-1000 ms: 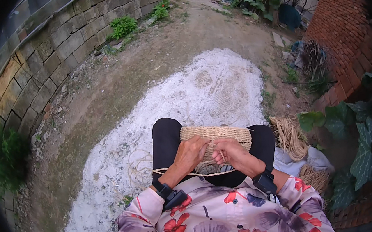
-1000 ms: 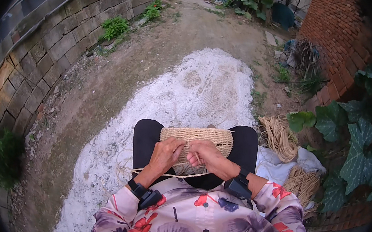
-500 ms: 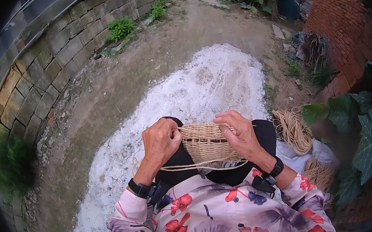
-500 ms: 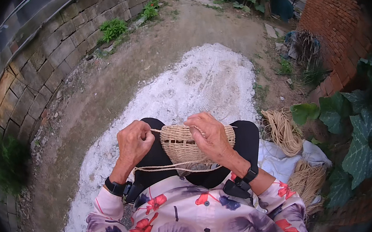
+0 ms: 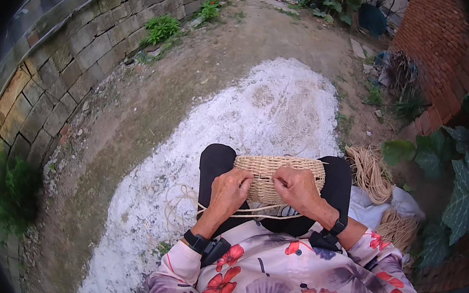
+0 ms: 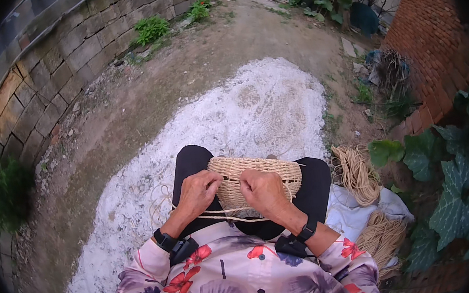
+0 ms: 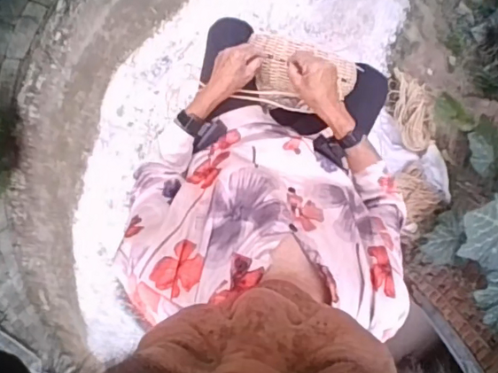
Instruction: Manually weaving a basket using dried plant fibers or rattan strips.
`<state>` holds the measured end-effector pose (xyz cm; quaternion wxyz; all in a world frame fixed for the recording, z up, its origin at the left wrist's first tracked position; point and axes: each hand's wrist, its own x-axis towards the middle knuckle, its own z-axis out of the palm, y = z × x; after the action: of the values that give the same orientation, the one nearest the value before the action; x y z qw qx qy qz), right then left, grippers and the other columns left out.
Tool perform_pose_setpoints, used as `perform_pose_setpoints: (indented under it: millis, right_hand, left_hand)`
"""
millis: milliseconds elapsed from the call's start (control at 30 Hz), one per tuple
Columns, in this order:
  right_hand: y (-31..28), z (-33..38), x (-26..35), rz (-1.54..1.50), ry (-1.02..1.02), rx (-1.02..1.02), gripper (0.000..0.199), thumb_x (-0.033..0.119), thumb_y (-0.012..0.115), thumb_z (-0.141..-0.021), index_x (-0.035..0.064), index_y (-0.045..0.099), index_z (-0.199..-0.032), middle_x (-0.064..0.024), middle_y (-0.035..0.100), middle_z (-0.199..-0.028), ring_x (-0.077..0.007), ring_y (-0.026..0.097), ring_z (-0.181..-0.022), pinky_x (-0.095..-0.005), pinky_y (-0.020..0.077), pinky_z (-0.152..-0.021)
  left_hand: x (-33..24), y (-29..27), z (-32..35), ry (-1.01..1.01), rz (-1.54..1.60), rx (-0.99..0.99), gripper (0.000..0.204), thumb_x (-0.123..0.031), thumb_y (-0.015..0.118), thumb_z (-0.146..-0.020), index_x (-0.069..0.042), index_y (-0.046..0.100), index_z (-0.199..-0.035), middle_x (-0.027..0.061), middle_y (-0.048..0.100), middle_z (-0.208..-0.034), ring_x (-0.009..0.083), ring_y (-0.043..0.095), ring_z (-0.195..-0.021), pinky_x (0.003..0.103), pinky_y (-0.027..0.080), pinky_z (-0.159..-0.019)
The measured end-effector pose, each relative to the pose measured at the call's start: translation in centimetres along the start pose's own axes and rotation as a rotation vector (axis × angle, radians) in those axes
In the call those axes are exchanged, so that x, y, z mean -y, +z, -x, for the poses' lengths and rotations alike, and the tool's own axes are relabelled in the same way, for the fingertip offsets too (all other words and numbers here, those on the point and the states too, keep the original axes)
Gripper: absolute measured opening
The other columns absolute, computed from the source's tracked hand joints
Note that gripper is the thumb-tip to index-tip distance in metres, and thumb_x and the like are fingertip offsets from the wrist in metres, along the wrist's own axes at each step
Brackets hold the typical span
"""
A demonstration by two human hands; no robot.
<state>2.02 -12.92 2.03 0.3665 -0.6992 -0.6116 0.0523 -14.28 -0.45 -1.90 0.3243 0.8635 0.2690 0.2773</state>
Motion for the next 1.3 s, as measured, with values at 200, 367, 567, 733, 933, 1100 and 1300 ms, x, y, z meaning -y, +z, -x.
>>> perform_pose_setpoints:
  millis: [200, 367, 567, 733, 933, 1100, 1300]
  right_hand:
    - [1.0, 0.1, 0.1, 0.294, -0.075, 0.059, 0.005, 0.006, 0.064, -0.078, 0.0056, 0.061, -0.074, -0.0133, 0.065, -0.067, -0.0326, 0.066, -0.062, -0.0412, 0.0509, -0.057]
    - [2.6, -0.6, 0.0, 0.353, -0.086, 0.064, 0.008, 0.008, 0.065, -0.076, 0.0059, 0.058, -0.072, -0.0134, 0.064, -0.064, -0.0335, 0.064, -0.058, -0.0453, 0.0485, -0.056]
    - [2.7, -0.9, -0.1, 0.46, -0.251, -0.043, 0.008, 0.01, 0.066, -0.075, 0.0041, 0.061, -0.072, -0.0157, 0.062, -0.074, -0.0344, 0.064, -0.067, -0.0473, 0.0479, -0.058]
    - [2.2, -0.7, 0.5, 0.415, -0.054, 0.135, 0.009, 0.011, 0.065, -0.076, 0.0024, 0.063, -0.073, -0.0164, 0.063, -0.08, -0.0368, 0.064, -0.071, -0.049, 0.0493, -0.062]
    - [1.9, -0.3, 0.1, 0.399, 0.089, 0.345, 0.016, 0.014, 0.056, -0.088, 0.0001, 0.064, -0.085, -0.0148, 0.064, -0.073, -0.0338, 0.064, -0.061, -0.0433, 0.0514, -0.061]
    - [0.9, -0.7, -0.1, -0.483, 0.547, 0.512, 0.019, 0.014, 0.053, -0.091, 0.0017, 0.058, -0.105, -0.0095, 0.062, -0.068, -0.0185, 0.059, -0.054, -0.0322, 0.0465, -0.05]
    - [1.7, 0.1, 0.8, -1.194, 0.918, 0.35, 0.022, 0.01, 0.052, -0.09, 0.0075, 0.051, -0.112, -0.0014, 0.056, -0.067, -0.0087, 0.049, -0.051, -0.0233, 0.0341, -0.043]
  left_hand:
    - [1.1, 1.6, -0.1, 0.085, 0.018, -0.061, 0.012, -0.009, 0.066, -0.085, -0.005, 0.072, -0.094, 0.0136, 0.069, -0.087, 0.0318, 0.068, -0.081, 0.039, 0.054, -0.071]
    - [0.9, 2.1, -0.3, 0.111, 0.018, -0.029, 0.012, -0.008, 0.065, -0.084, -0.004, 0.072, -0.094, 0.0141, 0.068, -0.087, 0.0329, 0.067, -0.082, 0.04, 0.054, -0.072]
    - [1.1, 2.4, -0.4, 0.151, 0.043, -0.015, 0.012, -0.008, 0.064, -0.084, -0.003, 0.071, -0.093, 0.0148, 0.066, -0.087, 0.0347, 0.066, -0.083, 0.043, 0.054, -0.072]
    - [1.2, 2.8, -0.3, 0.167, 0.056, -0.012, 0.013, -0.008, 0.065, -0.084, -0.003, 0.07, -0.095, 0.0146, 0.064, -0.084, 0.0339, 0.065, -0.082, 0.042, 0.053, -0.072]
    - [1.3, 3.1, -0.2, 0.202, 0.066, -0.016, 0.013, -0.006, 0.066, -0.084, -0.003, 0.07, -0.096, 0.0148, 0.063, -0.084, 0.0342, 0.065, -0.083, 0.042, 0.053, -0.072]
    - [1.2, 2.9, -0.1, 0.206, 0.103, -0.012, 0.014, -0.004, 0.063, -0.084, -0.002, 0.07, -0.096, 0.0165, 0.064, -0.085, 0.0378, 0.066, -0.079, 0.045, 0.054, -0.069]
    - [1.2, 2.8, -0.3, 0.209, 0.082, -0.023, 0.015, -0.004, 0.063, -0.084, -0.002, 0.07, -0.097, 0.0167, 0.067, -0.085, 0.0368, 0.067, -0.078, 0.045, 0.055, -0.069]
